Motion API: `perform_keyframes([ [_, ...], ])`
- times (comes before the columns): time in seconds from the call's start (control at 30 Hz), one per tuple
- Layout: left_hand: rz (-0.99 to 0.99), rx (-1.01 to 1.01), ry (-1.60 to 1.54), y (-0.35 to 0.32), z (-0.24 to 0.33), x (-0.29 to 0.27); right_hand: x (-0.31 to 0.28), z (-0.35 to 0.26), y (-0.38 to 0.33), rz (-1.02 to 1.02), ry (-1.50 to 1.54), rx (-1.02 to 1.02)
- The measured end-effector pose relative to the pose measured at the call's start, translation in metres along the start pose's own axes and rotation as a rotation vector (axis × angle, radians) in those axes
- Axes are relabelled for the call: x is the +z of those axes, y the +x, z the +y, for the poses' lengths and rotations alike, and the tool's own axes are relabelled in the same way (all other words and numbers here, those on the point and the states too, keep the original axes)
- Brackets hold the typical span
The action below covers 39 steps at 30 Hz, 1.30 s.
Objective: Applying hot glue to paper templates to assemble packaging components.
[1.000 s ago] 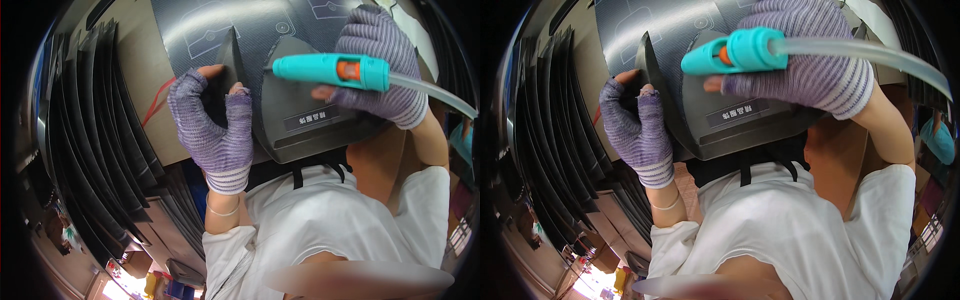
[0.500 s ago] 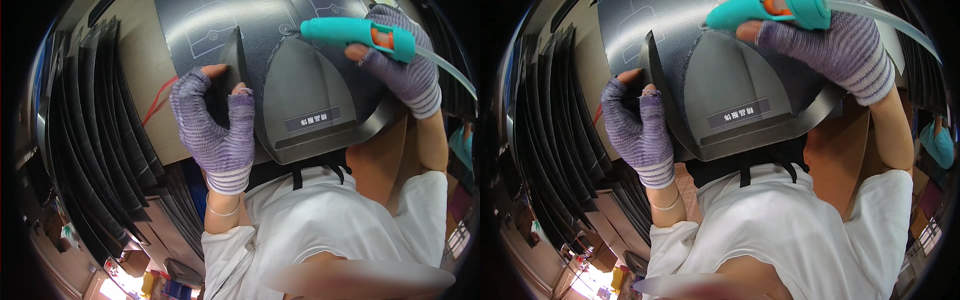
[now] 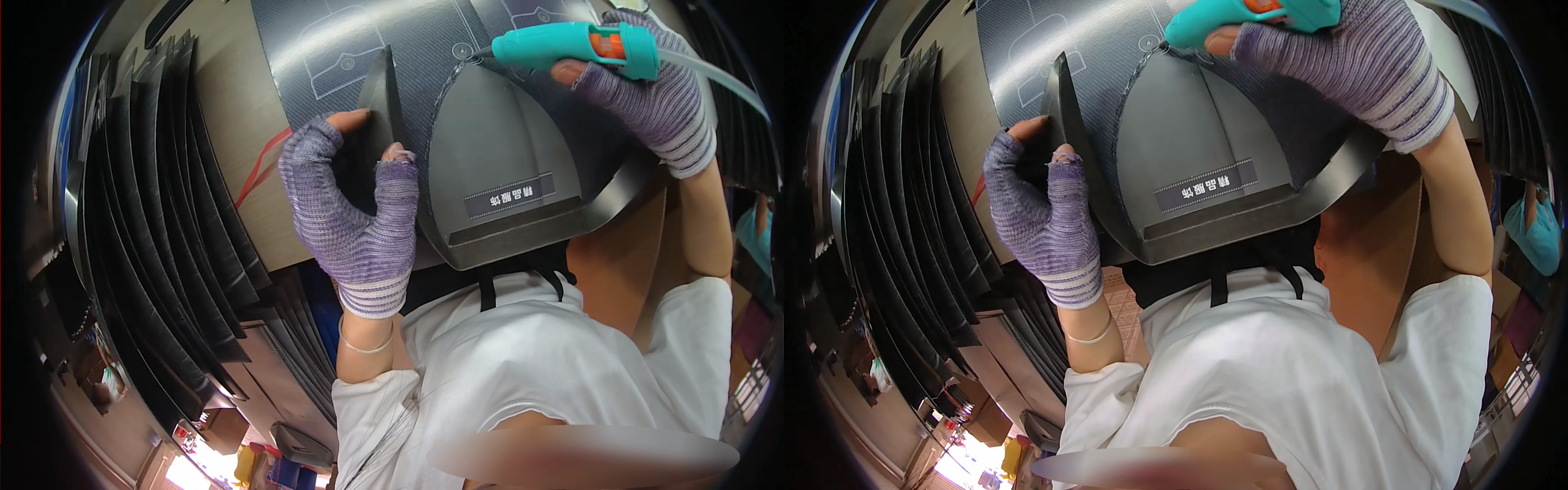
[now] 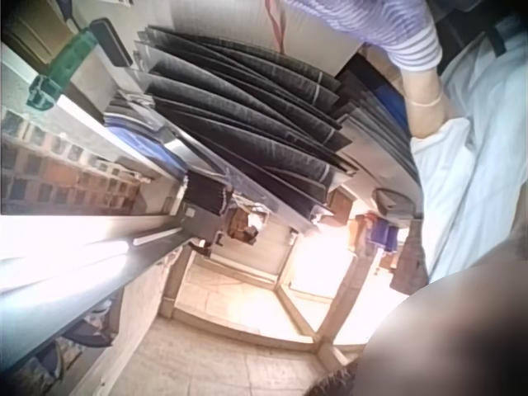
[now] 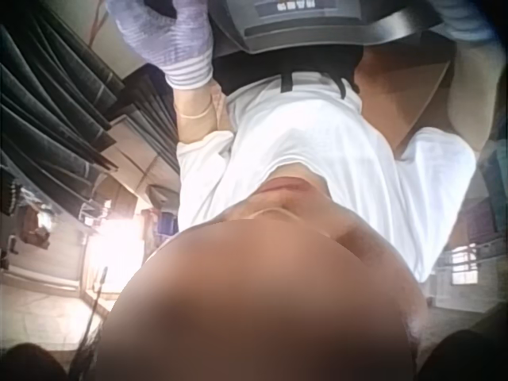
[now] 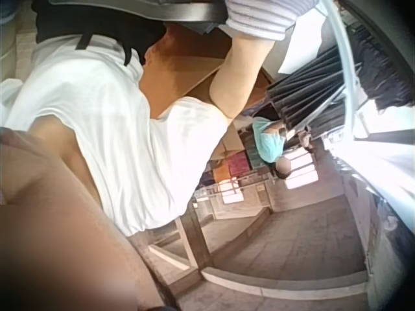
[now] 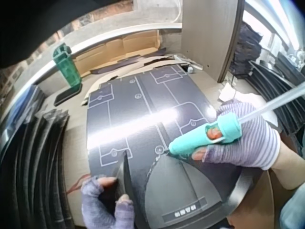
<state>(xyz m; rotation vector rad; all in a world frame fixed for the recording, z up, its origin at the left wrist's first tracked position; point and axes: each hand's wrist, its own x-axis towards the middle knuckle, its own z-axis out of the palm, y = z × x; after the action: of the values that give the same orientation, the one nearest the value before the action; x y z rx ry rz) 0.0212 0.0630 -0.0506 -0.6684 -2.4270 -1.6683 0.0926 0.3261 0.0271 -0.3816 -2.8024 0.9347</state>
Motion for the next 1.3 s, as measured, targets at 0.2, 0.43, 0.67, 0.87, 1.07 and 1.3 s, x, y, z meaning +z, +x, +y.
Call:
perform_keyframes([
  [0.2, 0.014, 0.048, -0.016, 0.0, 0.001, -0.002, 0.005, 0.005, 0.002, 0.193, -0.189, -0.295],
  [0.43, 0.106, -0.006, -0.293, -0.006, 0.003, 0.001, 0.019, 0.001, -0.002, 0.037, 0.034, -0.379],
  [0.67, 0.1, -0.049, -0.327, -0.008, 0.005, 0.002, 0.028, -0.012, 0.002, 0.012, 0.14, -0.394],
  [0.87, 0.082, -0.015, -0.297, -0.007, 0.004, 0.001, 0.046, -0.001, -0.014, -0.247, 0.49, -0.147],
  [1.07, 0.077, -0.069, -0.367, -0.006, 0.005, -0.001, 0.021, -0.016, -0.019, -0.191, 0.242, -0.237],
  [1.3, -0.094, 0.038, -0.015, 0.001, 0.006, 0.006, -0.001, 0.044, -0.038, 0.221, -0.111, -0.252],
])
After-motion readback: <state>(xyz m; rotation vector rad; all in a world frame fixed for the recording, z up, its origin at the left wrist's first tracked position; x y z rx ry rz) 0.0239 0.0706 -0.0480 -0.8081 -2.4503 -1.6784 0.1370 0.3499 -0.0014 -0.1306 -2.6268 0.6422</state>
